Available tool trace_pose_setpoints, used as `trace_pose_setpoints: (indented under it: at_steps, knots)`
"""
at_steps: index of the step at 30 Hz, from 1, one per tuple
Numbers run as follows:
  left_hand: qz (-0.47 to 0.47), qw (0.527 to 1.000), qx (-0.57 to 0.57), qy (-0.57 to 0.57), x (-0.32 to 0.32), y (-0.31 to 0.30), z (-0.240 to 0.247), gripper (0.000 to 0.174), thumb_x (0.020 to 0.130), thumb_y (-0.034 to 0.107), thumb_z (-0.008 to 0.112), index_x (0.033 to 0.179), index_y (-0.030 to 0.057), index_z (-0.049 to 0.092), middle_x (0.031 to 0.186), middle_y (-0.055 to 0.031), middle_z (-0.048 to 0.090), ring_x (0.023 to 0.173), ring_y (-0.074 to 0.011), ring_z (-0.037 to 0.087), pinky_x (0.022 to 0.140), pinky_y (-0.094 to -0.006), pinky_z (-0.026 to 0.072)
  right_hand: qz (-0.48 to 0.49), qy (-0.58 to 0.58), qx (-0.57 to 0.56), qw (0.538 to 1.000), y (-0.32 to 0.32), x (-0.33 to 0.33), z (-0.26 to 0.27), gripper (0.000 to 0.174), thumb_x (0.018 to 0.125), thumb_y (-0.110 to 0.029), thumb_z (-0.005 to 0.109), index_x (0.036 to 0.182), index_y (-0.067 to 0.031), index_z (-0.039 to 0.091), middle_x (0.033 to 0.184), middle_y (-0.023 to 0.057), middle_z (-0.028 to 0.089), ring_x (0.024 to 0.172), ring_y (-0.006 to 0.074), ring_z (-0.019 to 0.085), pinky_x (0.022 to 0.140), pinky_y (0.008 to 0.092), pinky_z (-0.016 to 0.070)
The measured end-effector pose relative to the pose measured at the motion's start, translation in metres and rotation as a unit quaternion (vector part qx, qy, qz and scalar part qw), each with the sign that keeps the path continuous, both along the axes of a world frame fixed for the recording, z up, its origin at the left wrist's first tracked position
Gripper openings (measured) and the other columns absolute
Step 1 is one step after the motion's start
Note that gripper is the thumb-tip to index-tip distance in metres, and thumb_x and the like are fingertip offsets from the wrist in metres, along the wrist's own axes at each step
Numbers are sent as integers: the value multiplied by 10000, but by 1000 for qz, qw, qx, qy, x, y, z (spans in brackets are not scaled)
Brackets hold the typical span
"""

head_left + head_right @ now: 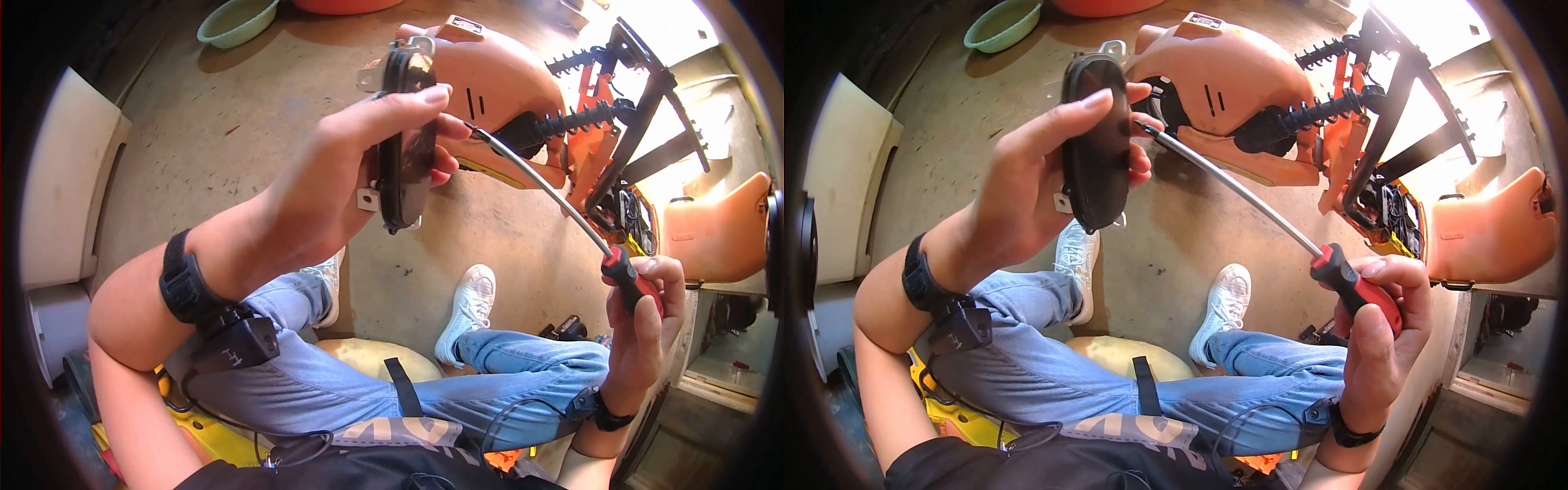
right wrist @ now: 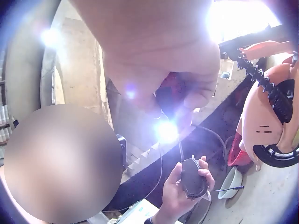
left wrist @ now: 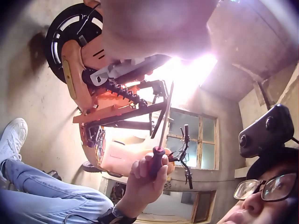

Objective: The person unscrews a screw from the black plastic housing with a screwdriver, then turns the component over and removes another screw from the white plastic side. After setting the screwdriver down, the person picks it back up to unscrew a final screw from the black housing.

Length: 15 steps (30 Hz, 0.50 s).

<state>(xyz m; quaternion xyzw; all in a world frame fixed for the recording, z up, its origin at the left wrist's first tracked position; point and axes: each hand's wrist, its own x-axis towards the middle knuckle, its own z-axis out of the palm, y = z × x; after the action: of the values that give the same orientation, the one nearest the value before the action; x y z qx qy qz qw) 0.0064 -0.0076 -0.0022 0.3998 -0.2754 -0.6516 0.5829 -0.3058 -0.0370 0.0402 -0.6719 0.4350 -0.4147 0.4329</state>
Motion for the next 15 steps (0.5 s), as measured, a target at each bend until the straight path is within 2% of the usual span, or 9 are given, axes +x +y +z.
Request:
trace_pose_setpoints:
  at_steps: [1,2,5,9,11,15]
  knots:
    - [-8,1000,1,-1,1,0,-3,493,989,391,507,1316,21,517,1103,-111,652,913,-185,637,869,-329,503,-15,-7,-2,1000,1,1,0,494,830,-414,727,1092,-35,548,956,111,613,623,87,512,537,196,384]
    - [-4,1000,3,-3,0,0,-3,493,989,391,507,1316,21,517,1103,-111,652,913,-185,637,869,-329,503,-11,-8,1,1000,1,2,-1,494,830,-414,727,1092,-35,548,956,111,613,623,87,512,537,196,384]
    - [-24,1000,0,-2,2,1,-2,520,994,481,489,1285,54,552,1148,-105,666,911,-172,633,834,-311,503,26,-30,14,999,1,0,0,474,827,-406,722,1057,-36,536,927,125,599,602,99,483,521,205,354]
    - [3,1000,6,1,-2,0,1,519,991,490,491,1266,56,562,1140,-109,665,913,-166,632,837,-307,501,49,0,29,998,2,0,1,491,812,-433,722,1035,-38,533,908,135,602,595,95,485,516,204,360]
    - [-20,998,5,52,-1,0,1,465,948,455,601,1227,89,539,1032,-66,629,874,-149,598,807,-291,465,55,8,33,998,3,2,2,484,810,-429,720,1027,-39,533,896,136,604,595,93,486,517,202,364]
    - [-20,998,-7,51,-3,0,-1,476,947,455,603,1235,83,537,1051,-73,626,874,-151,600,809,-295,467,56,23,31,998,5,4,1,457,807,-411,710,1006,-41,533,866,136,607,594,90,488,521,197,378]
